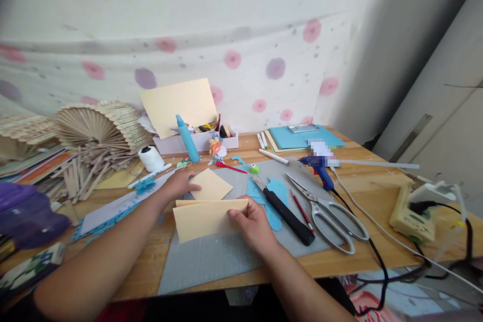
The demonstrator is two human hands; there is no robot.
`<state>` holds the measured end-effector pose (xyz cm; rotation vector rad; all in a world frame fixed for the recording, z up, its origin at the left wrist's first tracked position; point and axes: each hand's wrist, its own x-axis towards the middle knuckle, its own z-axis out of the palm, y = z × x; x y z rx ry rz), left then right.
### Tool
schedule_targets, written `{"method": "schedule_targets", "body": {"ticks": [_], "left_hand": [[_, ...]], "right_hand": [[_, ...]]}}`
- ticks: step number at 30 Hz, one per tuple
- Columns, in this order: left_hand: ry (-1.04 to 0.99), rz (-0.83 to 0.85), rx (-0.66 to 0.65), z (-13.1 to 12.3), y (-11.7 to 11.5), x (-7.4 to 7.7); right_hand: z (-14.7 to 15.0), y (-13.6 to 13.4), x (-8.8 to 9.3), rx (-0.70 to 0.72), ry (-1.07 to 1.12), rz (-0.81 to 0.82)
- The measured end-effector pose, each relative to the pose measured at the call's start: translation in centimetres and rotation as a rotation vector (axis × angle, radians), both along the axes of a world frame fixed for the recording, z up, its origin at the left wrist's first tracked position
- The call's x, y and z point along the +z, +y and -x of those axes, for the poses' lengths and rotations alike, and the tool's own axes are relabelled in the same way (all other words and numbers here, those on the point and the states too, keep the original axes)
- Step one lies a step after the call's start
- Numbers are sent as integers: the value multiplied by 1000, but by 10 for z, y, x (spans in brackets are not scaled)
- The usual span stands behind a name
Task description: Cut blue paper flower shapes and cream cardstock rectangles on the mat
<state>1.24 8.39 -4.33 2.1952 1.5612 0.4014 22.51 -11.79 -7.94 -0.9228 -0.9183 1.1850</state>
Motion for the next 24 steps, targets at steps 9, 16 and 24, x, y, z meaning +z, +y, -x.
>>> {"method": "schedule_targets", "body": {"ticks": [9,16,24], "left_hand": [[-425,65,-12,22,-53,7],[-714,185,-95,31,-124,-4],[-964,308,-92,17,-162,-11]], "right_hand": [[1,6,0,-76,36,10],[-3,1,10,-161,-100,-149],[0,-3,9,-173,-140,-228]]}}
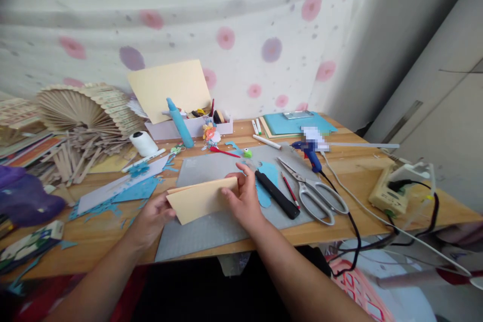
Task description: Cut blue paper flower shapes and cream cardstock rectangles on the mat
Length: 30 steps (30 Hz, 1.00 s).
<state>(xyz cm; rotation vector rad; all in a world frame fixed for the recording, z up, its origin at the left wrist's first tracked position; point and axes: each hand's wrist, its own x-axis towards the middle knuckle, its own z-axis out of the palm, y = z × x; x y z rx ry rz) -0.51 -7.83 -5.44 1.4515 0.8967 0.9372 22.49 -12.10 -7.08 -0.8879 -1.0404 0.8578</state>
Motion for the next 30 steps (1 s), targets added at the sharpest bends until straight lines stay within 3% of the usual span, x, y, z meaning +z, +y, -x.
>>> {"method": "schedule_targets", "body": {"ticks": [7,12,22,30], "left_hand": [[-77,65,80,-22,-15,-4],[75,-15,15,-21,-17,-5],[286,-153,64,-22,-16,-3],[269,-111,124,-15,-15,-3]], "right_hand": [[-1,-3,1,88,71,74],[-1,-4,2,98,45,107],[-4,-5,7,104,-54,141],[2,-13,4,59,-156,138]]}}
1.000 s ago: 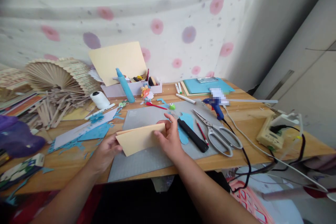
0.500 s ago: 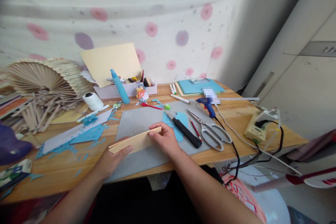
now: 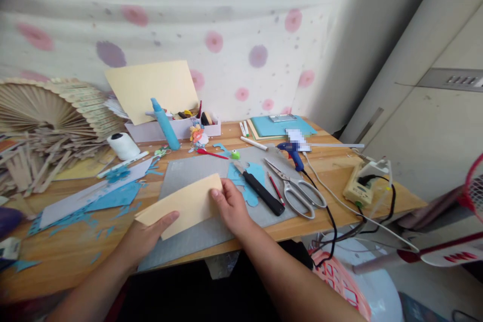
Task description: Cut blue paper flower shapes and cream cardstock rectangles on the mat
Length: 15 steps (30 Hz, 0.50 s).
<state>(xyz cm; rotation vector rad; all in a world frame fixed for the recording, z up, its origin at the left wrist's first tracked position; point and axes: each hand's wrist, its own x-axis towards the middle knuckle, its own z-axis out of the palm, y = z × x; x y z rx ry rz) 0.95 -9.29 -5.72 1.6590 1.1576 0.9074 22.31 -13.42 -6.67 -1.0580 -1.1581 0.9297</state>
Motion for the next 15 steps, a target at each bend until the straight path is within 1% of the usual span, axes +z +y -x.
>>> {"method": "schedule_targets", "body": {"ticks": [2,5,7,8,10,12,13,15], "left_hand": [[-137,73,41,1,-4,1],[-383,311,73,-3,-13,5],[-470,465,79,-8,-22,9],[-499,515,95,-10,-25,11],[-529,566,120,-14,-32,13],[-505,596,92,-17,-37,14],[-478,593,72,-18,-39,15],[-423,523,57,-22,-43,14]], "right_hand": [[2,-5,-3,21,-39,35],[4,-12,-6,27,-73,96],[4,-14,-4,11,-69,123],[3,-15,-2,6,-65,134],[1,-16,3,-2,-64,148],[-1,-18,8,-20,-80,149],[-3,-19,10,-33,-96,145],[-7,-23,13,-61,-144,127]]}}
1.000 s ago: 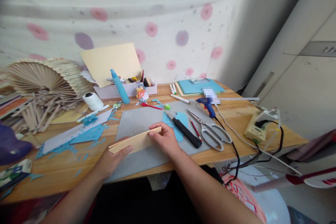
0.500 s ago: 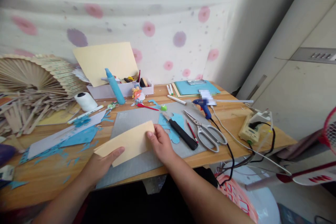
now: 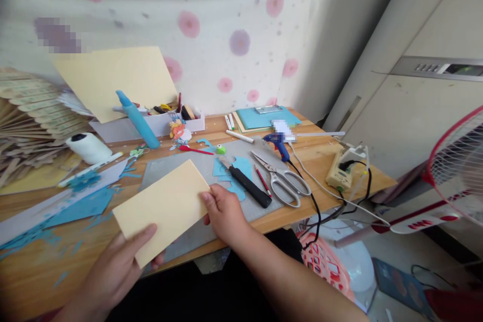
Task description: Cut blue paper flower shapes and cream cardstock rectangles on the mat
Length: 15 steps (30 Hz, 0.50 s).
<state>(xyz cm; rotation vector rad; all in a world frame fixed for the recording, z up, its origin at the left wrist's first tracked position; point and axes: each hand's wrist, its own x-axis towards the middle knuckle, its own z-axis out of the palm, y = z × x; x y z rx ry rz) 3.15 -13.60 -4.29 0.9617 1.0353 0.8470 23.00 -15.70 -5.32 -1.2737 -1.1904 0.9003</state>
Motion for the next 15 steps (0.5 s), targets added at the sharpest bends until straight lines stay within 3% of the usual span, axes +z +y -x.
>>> {"method": "schedule_targets", "body": {"ticks": [4,8,15], "left_hand": [[62,-169,92,-11,-7,-2],[108,-180,91,-17,-11,-5],[-5,13,37,-12,-5,-7]], "right_hand": [[-7,-6,6,-33,-125,-90],[-9,-7,11,-104,-228,-262],[0,-6,9,-114,92,-83]]}}
